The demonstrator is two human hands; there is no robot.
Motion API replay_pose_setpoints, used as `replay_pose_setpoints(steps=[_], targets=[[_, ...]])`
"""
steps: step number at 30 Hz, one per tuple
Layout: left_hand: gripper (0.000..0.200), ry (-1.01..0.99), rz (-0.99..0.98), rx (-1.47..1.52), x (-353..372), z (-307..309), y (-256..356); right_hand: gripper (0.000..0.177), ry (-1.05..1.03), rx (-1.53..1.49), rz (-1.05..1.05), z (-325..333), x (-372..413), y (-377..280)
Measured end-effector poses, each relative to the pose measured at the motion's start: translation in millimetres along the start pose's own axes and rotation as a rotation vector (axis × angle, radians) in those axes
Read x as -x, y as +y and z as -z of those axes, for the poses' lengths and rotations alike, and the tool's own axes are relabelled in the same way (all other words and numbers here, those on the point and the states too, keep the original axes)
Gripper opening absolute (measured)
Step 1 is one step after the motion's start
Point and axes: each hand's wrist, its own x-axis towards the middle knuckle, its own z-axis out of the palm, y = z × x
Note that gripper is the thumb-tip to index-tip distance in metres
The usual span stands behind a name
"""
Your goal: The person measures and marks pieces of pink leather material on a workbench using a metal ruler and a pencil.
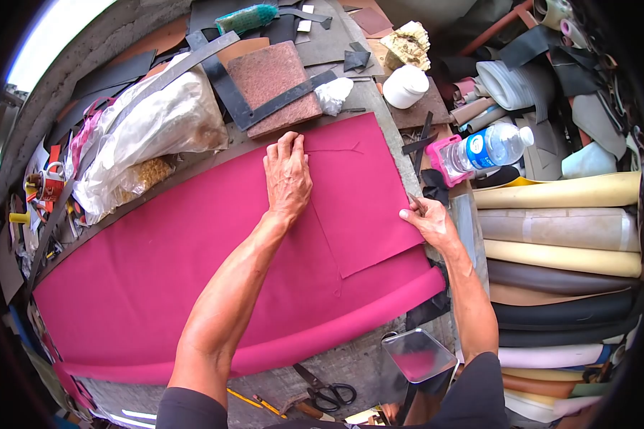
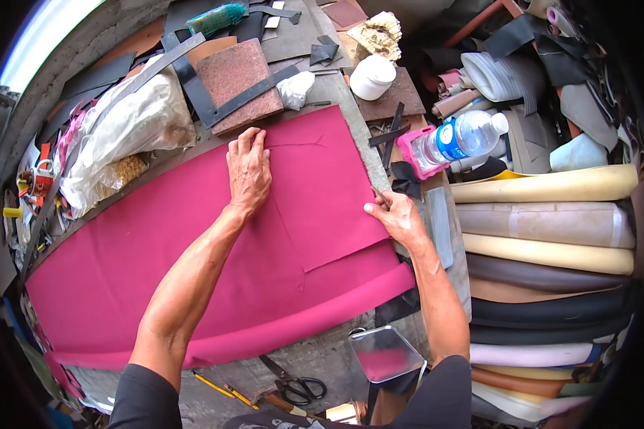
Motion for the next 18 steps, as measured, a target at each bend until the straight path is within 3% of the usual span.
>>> replay_pose_setpoints(steps=[5,9,11,13,15,18], targets=[[0.039,-0.007,-0.022,-0.134,2.0,-1.3,5.9,0.028,0.024,0.236,0.029,0.9,4.1,-15.1],[0.047,0.021,-0.25,-0.35,9.0,2.6,24.9,0.042,0.062,0.34,0.032,-1.2,7.6,-32.5],[0.047,-0.088,-0.38,-0.23,23.2,3.2,59.8,0.044,0.076,0.411,0.042,-0.2,7.5,-29.9],[0.04,-0.288,-0.43,0.138,50.1,-6.8,93.7,0.047,0.081,0.425,0.076,2.9,2.8,-22.4],[0.035,-0.294,-0.488,0.187,77.2,-14.0,118.3,0.049,0.068,0.477,-0.009,14.0,9.7,-44.2],[0.033,-0.273,-0.469,0.046,83.0,-17.2,128.9,0.038,0.339,0.432,0.309,37.1,16.0,-25.2]])
